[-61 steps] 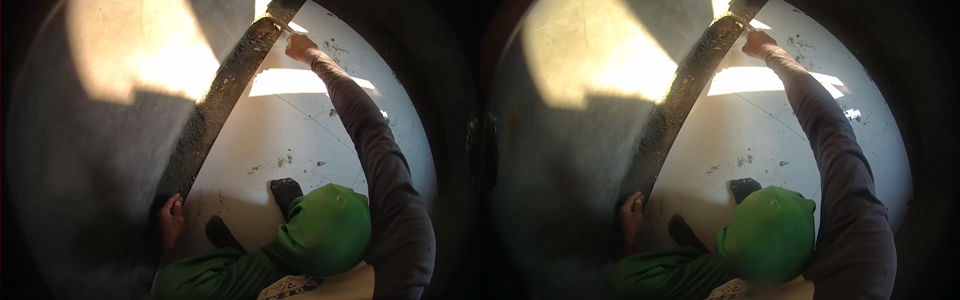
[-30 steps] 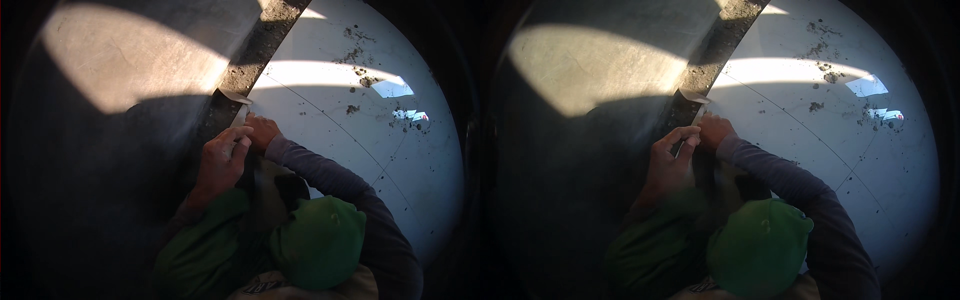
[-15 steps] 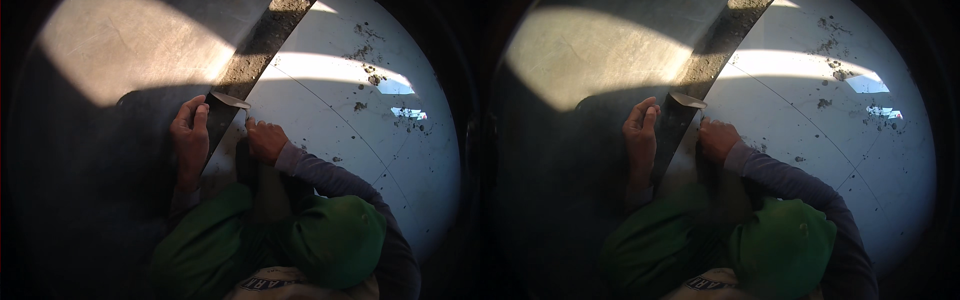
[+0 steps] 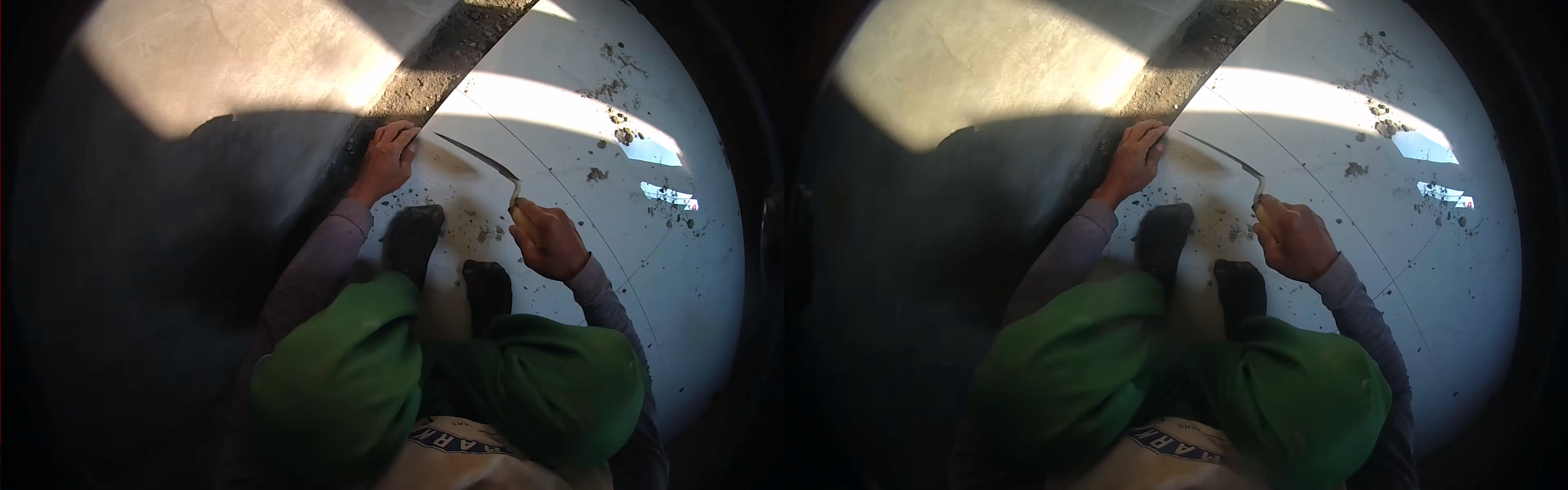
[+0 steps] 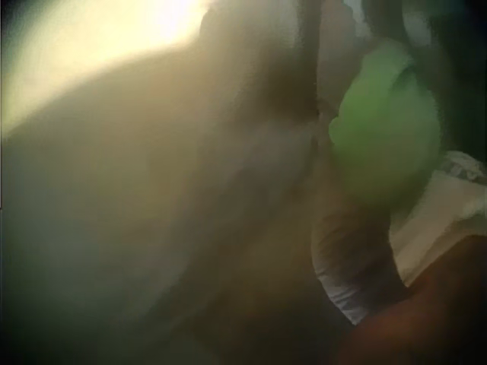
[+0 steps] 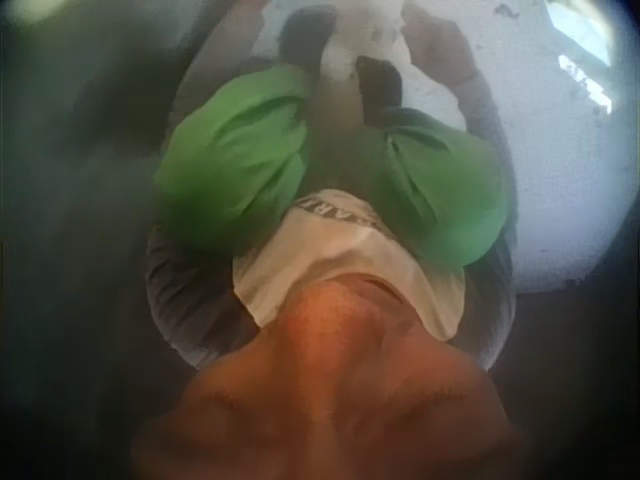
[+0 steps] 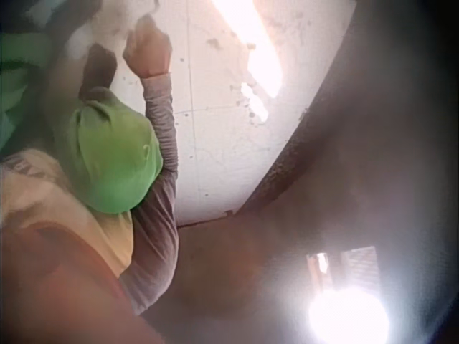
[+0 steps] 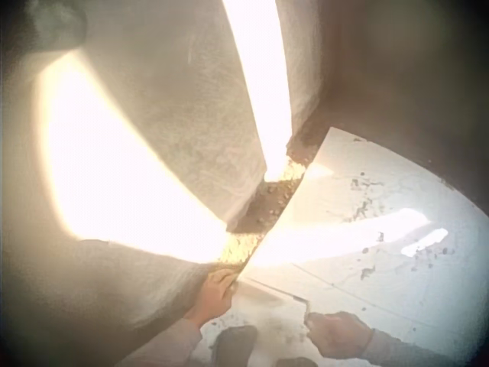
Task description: The person applies mortar to the junction between a tiled floor and a concrete wall using a trowel and a tray.
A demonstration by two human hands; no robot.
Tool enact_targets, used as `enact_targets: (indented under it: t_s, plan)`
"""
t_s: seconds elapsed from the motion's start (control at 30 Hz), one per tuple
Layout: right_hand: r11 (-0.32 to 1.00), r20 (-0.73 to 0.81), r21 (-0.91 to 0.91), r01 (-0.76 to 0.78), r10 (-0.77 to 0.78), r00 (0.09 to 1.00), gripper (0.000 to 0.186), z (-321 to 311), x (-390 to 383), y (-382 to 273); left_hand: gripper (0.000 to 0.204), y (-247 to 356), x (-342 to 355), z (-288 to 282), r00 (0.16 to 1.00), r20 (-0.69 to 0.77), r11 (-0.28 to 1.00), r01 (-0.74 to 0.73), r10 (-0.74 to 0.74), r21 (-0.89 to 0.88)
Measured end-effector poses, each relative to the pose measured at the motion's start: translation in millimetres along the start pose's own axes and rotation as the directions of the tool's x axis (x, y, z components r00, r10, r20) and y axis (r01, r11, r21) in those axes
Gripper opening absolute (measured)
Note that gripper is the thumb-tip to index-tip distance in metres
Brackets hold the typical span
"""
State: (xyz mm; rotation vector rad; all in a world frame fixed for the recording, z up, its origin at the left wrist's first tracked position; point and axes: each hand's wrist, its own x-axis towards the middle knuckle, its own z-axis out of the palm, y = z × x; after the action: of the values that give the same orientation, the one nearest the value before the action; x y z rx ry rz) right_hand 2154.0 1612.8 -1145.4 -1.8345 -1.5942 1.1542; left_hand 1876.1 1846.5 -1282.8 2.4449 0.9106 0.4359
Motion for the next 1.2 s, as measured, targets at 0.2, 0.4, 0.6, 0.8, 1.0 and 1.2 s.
enact_targets:
  t_s: [0.2,0.4,0.6,0.8,1.0,1.2]
  plan:
    - [0.981,-0.253,0.134,-0.14,0.17,0.952,0.026,-78.1,-27.4,52.4,0.028,8.0,-128.4,-39.2,0.937,0.127,0.928,0.292,-0.326,0.232]
    - [0.986,-0.439,0.074,-0.147,0.165,0.883,0.021,-143.0,36.7,79.1,0.032,10.0,-94.0,-20.0,0.97,-0.118,0.941,0.238,-0.215,0.241]
    - [0.997,-0.539,-0.023,-0.07,0.047,0.841,0.017,-143.9,137.4,72.0,0.056,8.3,194.4,70.6,0.998,0.064,1.0,-0.007,0.007,0.011]
    - [0.956,-0.518,0.124,-0.264,0.289,0.805,0.019,-143.9,181.6,101.1,0.054,-22.9,380.2,143.3,0.983,-0.087,0.983,-0.166,0.159,-0.074]
    - [0.963,-0.675,0.165,-0.214,0.268,0.688,0.031,-157.8,229.8,175.8,0.055,-53.5,462.6,189.6,0.943,-0.304,0.989,-0.148,0.138,-0.01]
    - [0.969,-0.696,0.18,-0.167,0.246,0.674,0.038,-135.4,280.8,199.6,0.06,-68.0,514.3,217.1,0.97,-0.188,0.983,-0.171,0.157,-0.066]
